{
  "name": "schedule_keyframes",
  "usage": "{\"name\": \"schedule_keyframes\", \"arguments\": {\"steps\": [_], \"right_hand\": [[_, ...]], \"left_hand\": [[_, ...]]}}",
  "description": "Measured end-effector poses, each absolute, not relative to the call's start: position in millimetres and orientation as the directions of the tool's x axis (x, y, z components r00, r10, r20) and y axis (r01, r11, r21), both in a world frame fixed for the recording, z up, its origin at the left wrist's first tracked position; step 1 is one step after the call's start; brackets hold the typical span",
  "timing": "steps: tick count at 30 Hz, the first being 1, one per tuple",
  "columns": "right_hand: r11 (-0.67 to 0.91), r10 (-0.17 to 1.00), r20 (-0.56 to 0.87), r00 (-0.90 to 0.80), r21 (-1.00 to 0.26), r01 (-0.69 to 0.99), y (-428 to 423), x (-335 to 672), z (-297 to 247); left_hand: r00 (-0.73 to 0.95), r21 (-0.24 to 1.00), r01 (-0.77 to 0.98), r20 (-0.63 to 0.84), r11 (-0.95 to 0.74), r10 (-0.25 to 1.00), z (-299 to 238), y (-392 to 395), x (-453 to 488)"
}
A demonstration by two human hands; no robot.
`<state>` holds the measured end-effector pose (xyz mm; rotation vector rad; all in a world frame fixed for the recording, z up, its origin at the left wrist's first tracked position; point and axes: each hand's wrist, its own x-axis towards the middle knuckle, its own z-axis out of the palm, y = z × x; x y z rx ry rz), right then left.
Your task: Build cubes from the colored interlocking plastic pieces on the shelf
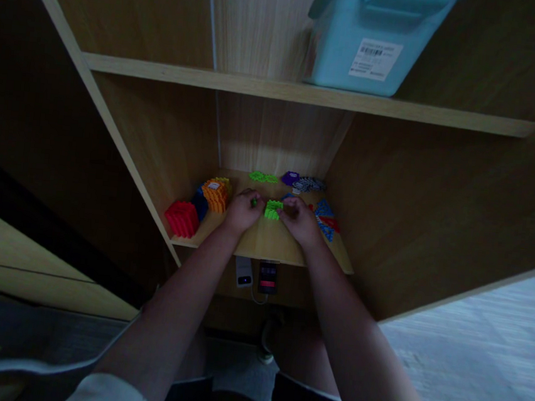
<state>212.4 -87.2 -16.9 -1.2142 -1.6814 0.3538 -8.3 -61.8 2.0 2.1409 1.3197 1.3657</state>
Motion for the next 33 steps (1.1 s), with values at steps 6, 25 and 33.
{"name": "schedule_keyframes", "arguments": {"steps": [6,25,33], "right_hand": [[0.454,0.841,0.541,-0.005,-0.7,0.551,-87.8,211.9,-15.3],[0.454,0.831,0.556,0.005,-0.684,0.571,-85.8,211.3,-17.2],[0.441,0.84,0.542,0.014,-0.697,0.566,-88.1,209.1,-13.6]], "left_hand": [[0.156,0.624,0.539,0.586,-0.566,0.795,-1.2,-59.0,-9.1],[0.202,0.596,0.636,0.485,-0.491,0.851,-3.9,-54.9,-7.6],[0.207,0.594,0.621,0.504,-0.511,0.838,-4.2,-56.1,-7.1]]}}
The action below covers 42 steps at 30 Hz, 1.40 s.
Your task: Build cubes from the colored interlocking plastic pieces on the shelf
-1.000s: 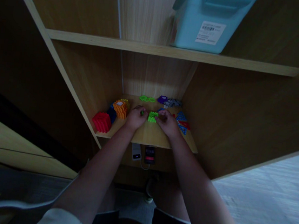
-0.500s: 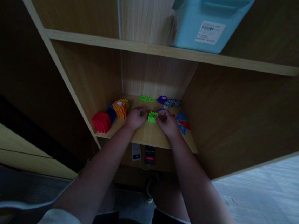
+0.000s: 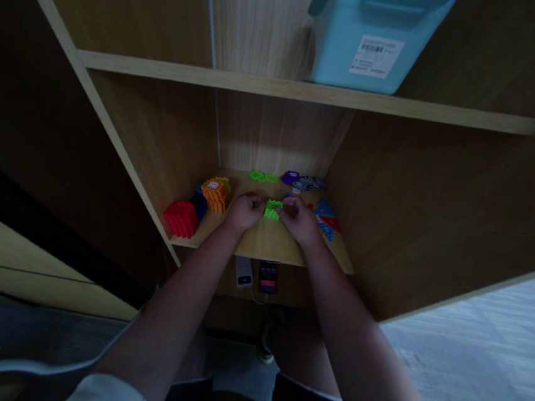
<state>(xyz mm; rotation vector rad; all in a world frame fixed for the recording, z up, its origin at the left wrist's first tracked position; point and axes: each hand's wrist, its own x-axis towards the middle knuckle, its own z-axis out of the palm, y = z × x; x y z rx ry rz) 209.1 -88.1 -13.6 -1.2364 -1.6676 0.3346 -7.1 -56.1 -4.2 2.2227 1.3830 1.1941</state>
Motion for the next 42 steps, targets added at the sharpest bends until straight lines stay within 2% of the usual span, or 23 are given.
{"name": "schedule_keyframes", "arguments": {"steps": [42], "right_hand": [[0.46,0.861,0.5,-0.097,-0.683,0.568,-84.1,208.8,-18.2]], "left_hand": [[0.212,0.599,0.614,0.501,-0.514,0.839,-0.8,-57.4,-7.0]]}}
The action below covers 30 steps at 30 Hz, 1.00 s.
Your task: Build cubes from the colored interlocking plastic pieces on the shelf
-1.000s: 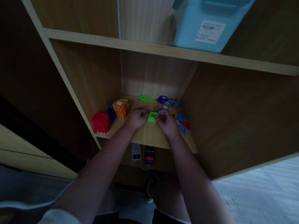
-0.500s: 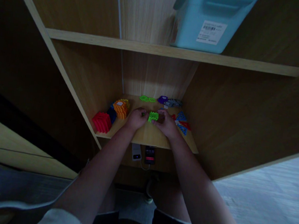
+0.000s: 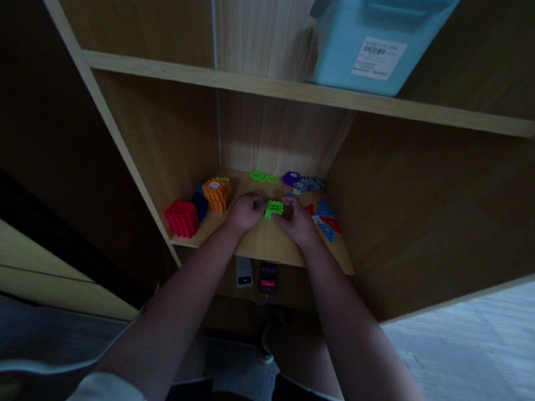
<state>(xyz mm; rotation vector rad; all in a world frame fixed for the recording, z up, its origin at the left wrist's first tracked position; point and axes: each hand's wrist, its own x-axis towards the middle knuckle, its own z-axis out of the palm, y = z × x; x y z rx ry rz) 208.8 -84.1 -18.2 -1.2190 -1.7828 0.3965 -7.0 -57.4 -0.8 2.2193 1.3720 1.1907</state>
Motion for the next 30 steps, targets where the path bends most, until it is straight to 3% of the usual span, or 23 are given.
{"name": "schedule_keyframes", "arguments": {"steps": [30], "right_hand": [[0.473,0.842,0.53,-0.095,-0.645,0.6,-79.5,207.8,-25.6]], "left_hand": [[0.21,0.615,0.623,0.465,-0.484,0.86,3.1,-60.8,-6.3]]}}
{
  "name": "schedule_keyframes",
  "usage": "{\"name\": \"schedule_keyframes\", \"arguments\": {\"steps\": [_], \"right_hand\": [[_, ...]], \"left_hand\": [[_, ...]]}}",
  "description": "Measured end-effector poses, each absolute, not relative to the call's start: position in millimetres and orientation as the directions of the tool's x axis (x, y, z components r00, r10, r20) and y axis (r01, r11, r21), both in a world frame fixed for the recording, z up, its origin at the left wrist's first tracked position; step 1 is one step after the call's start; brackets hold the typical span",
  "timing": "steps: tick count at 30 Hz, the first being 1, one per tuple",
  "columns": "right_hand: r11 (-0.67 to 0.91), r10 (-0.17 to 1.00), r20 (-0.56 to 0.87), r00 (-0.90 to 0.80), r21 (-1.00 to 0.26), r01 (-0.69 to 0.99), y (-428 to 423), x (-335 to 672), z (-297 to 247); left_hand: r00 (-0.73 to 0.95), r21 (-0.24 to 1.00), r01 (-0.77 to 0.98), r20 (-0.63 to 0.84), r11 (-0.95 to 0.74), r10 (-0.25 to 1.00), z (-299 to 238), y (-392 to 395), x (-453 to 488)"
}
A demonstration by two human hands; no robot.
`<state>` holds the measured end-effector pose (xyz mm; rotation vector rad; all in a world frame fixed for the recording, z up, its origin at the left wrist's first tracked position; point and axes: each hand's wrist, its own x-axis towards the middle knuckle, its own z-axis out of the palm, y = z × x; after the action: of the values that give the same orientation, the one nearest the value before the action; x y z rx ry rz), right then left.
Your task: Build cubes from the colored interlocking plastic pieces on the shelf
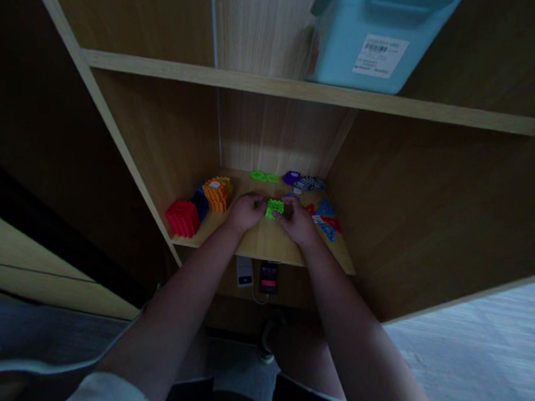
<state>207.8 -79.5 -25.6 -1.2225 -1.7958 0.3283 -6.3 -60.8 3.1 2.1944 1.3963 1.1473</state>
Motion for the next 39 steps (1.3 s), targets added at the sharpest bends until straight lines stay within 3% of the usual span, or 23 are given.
{"name": "schedule_keyframes", "arguments": {"steps": [16,22,29,39], "right_hand": [[0.505,0.804,0.587,-0.094,-0.591,0.629,-77.9,208.2,-29.3],[0.556,0.683,0.719,-0.126,-0.4,0.729,-92.5,201.7,-11.7],[0.666,0.603,0.673,-0.428,-0.129,0.735,-116.1,181.0,5.0],[0.652,0.616,0.674,-0.407,-0.147,0.744,-108.9,183.8,0.1]], "left_hand": [[0.174,0.625,0.586,0.525,-0.516,0.833,-4.8,-54.0,-7.6],[0.117,0.676,0.442,0.608,-0.59,0.785,-1.6,-59.1,-10.9],[0.115,0.674,0.296,0.679,-0.677,0.726,0.9,-65.0,-8.8],[0.235,0.66,0.291,0.653,-0.693,0.72,4.3,-73.7,-6.3]]}}
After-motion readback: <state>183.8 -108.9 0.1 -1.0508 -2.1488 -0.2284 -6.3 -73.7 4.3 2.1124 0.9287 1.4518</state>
